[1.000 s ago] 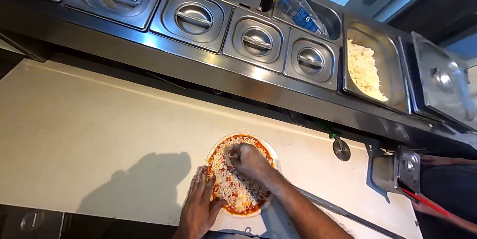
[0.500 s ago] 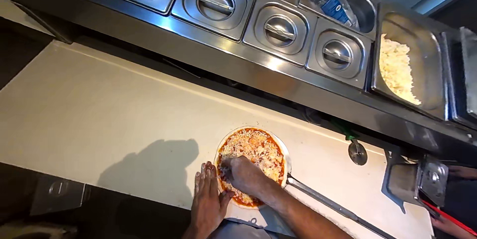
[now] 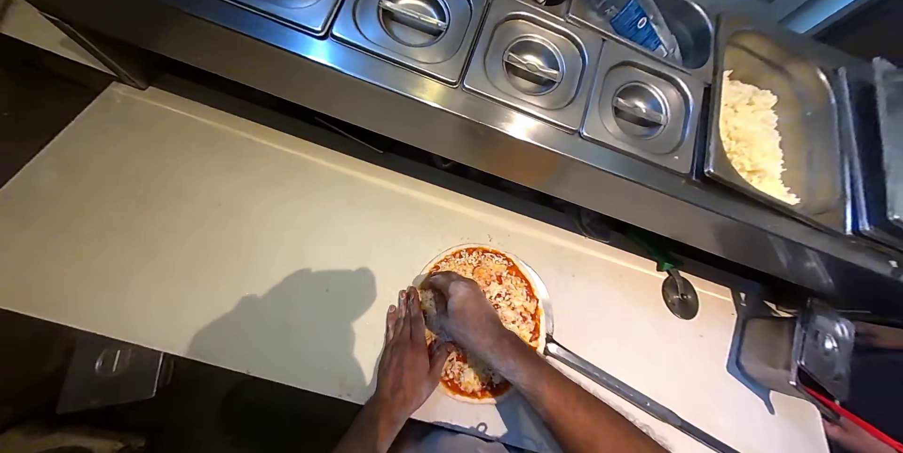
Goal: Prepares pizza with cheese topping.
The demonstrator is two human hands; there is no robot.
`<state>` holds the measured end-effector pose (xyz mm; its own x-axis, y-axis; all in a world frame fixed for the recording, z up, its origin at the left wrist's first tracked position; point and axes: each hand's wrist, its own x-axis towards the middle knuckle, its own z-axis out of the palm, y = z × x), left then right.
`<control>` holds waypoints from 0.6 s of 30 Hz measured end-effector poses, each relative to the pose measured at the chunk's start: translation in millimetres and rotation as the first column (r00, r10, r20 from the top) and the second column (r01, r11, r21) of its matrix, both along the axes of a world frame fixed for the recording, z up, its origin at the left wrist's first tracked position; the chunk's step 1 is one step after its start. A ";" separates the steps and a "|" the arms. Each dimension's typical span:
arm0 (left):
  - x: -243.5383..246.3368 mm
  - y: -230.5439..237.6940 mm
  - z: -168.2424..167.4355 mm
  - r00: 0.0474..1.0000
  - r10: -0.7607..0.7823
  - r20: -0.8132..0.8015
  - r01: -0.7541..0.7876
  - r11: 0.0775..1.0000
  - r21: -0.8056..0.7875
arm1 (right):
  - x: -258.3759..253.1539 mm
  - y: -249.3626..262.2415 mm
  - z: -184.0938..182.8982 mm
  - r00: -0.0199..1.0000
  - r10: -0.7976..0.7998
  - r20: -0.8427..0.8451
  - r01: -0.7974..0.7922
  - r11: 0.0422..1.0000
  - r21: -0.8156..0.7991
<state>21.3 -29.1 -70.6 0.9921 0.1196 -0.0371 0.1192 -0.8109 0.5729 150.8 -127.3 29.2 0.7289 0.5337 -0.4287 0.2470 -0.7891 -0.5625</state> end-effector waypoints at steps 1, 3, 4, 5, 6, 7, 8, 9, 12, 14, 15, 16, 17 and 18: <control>4.8 3.6 -1.6 1.000 -0.012 0.014 0.012 1.000 0.005 | 0.8 -3.1 2.7 0.998 -0.041 0.041 0.041 0.999 0.012; 12.7 8.8 -3.8 0.999 -0.037 0.028 0.037 0.999 0.000 | -0.6 -11.7 3.1 0.979 -0.123 0.163 0.111 0.990 0.082; 15.8 9.0 -4.4 0.998 -0.056 0.033 0.056 0.998 -0.011 | -0.2 -17.3 3.7 0.978 -0.132 0.161 0.119 0.989 0.089; 19.9 7.9 -5.0 0.996 -0.079 0.043 0.080 0.997 -0.021 | 4.6 -23.7 7.5 0.988 -0.122 0.089 0.118 0.992 0.054; 21.7 6.7 -4.5 0.993 -0.110 0.039 0.111 0.993 -0.037 | 10.2 -31.2 12.0 0.991 -0.131 0.001 0.130 0.991 0.020; 23.3 7.4 -2.8 0.990 -0.140 0.027 0.141 0.988 -0.056 | 16.4 -39.6 17.3 0.984 -0.164 -0.065 0.165 0.986 0.005; 25.8 10.3 -1.6 0.988 -0.153 0.034 0.156 0.985 -0.080 | 24.3 -49.1 24.6 0.969 -0.218 -0.113 0.222 0.975 0.021; 25.4 14.3 -0.8 0.988 -0.148 0.038 0.152 0.980 -0.132 | 30.6 -61.6 34.1 0.949 -0.276 -0.156 0.289 0.955 0.071; 30.8 28.1 0.8 0.995 -0.088 0.036 0.095 0.960 -0.264 | 48.1 -114.4 85.3 0.887 -0.388 -0.250 0.451 0.843 0.292; 50.6 36.6 3.4 0.994 -0.095 0.060 0.107 0.962 -0.252 | 62.3 -160.0 135.0 0.870 -0.461 -0.176 0.492 0.781 0.385; 66.5 42.6 4.7 0.991 -0.123 0.059 0.133 0.968 -0.212 | 73.5 -185.7 155.8 0.857 -0.513 -0.051 0.485 0.770 0.414; 83.3 47.8 5.8 0.988 -0.151 0.042 0.156 0.971 -0.183 | 88.3 -213.5 172.3 0.818 -0.563 0.117 0.471 0.773 0.425; 99.8 49.9 5.4 0.985 -0.171 0.036 0.175 0.971 -0.164 | 107.4 -242.3 184.8 0.743 -0.593 0.311 0.468 0.792 0.393; 115.5 49.4 4.2 0.984 -0.176 0.018 0.177 0.973 -0.149 | 130.8 -268.1 195.3 0.647 -0.590 0.482 0.495 0.807 0.323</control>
